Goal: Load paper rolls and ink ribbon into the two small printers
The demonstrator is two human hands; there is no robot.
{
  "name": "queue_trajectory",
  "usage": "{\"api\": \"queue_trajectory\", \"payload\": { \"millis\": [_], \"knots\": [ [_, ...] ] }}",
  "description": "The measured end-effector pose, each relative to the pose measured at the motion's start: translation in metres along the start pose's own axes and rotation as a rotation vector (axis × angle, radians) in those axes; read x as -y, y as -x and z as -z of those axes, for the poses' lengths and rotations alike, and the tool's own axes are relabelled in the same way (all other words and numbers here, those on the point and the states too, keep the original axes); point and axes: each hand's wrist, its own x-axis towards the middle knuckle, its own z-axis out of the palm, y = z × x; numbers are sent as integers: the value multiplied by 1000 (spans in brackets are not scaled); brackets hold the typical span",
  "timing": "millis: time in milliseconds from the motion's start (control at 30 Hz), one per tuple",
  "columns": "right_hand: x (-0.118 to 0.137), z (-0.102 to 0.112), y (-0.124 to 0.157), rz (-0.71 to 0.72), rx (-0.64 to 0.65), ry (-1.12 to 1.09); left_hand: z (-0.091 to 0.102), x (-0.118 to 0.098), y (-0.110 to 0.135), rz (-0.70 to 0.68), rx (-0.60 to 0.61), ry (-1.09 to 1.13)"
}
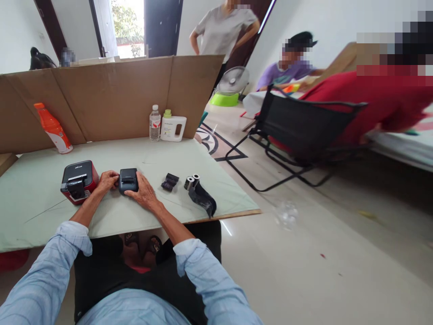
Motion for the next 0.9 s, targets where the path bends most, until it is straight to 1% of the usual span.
{"api": "queue_trajectory", "payload": {
  "millis": [200,467,700,900],
  "knots": [
    [4,1,-1,-8,5,16,1,-3,-2,29,25,35],
    [7,3,-2,28,12,-19,8,-5,0,22,68,51],
    [8,3,-1,-19,2,-3,17,-6,-4,58,108,11],
    [9,4,-2,7,-5,-19,15,-4,-5,24,105,48]
  ]
}}
